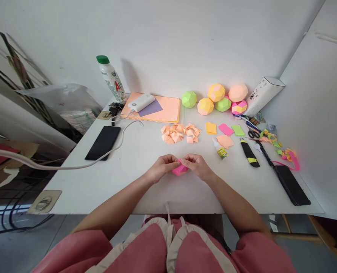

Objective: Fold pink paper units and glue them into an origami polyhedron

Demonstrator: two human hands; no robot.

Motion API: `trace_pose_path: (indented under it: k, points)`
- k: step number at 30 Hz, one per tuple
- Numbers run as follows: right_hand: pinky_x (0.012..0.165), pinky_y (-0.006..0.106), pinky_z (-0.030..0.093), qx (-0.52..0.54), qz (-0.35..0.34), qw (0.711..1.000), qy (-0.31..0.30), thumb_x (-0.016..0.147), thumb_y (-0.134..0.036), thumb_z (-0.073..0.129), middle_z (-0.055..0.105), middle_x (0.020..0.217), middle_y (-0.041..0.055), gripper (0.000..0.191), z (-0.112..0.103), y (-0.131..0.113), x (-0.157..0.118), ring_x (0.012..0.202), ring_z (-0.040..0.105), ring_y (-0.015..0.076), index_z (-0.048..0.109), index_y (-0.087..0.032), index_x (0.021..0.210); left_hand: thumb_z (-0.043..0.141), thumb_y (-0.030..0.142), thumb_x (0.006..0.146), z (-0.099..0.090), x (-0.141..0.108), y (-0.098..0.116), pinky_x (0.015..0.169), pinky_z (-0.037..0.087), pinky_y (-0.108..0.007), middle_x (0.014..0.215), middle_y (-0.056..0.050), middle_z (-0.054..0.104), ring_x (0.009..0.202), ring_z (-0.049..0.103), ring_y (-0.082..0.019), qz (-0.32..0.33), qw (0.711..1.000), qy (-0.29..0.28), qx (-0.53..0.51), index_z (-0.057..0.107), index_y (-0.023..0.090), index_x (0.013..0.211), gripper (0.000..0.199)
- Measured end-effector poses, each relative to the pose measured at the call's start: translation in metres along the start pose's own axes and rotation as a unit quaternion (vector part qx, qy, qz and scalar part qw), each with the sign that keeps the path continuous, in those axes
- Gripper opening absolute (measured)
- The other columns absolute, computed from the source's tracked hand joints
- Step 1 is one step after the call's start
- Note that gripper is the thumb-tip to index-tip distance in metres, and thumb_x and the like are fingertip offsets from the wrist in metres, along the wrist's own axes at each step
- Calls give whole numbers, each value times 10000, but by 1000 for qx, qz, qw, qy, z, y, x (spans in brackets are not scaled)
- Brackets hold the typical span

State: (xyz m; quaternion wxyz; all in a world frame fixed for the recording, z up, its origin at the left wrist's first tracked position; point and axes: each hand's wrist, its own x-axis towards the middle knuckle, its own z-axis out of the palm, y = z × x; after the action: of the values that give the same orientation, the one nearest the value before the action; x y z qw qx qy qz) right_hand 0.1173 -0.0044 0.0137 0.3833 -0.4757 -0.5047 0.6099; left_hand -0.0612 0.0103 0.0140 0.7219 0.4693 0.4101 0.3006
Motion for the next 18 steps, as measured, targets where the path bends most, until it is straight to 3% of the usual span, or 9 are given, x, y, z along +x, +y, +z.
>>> trace_pose_path:
  k: [8, 14, 18]
  points:
    - [594, 257, 427, -19, 5, 1000, -19, 745, -466, 634, 559, 674, -7, 312, 0, 2, 0, 620, 509, 108, 597, -160, 696, 711, 393, 669, 0, 0, 0, 629, 420, -273, 671, -5, 583, 615, 540, -125, -2, 1000, -3, -17, 580, 155, 681, 272]
    - [581, 252, 403, -29, -10, 1000, 3, 785, -518, 571, 498, 626, -22, 370, 0, -2, -1, 589, 454, 99, 564, -170, 661, 713, 349, 662, -1, 0, 1, 618, 400, -255, 657, 5, 555, 602, 503, -107, -7, 999, 2, -41, 554, 153, 666, 253]
    - [613, 268, 425, 13, 4, 1000, -4, 795, -529, 559, 548, 677, -6, 363, 0, -4, 0, 627, 512, 117, 577, -174, 720, 706, 347, 670, -1, 0, 3, 604, 393, -252, 653, 8, 542, 593, 490, -102, -12, 996, -2, -87, 539, 154, 672, 255]
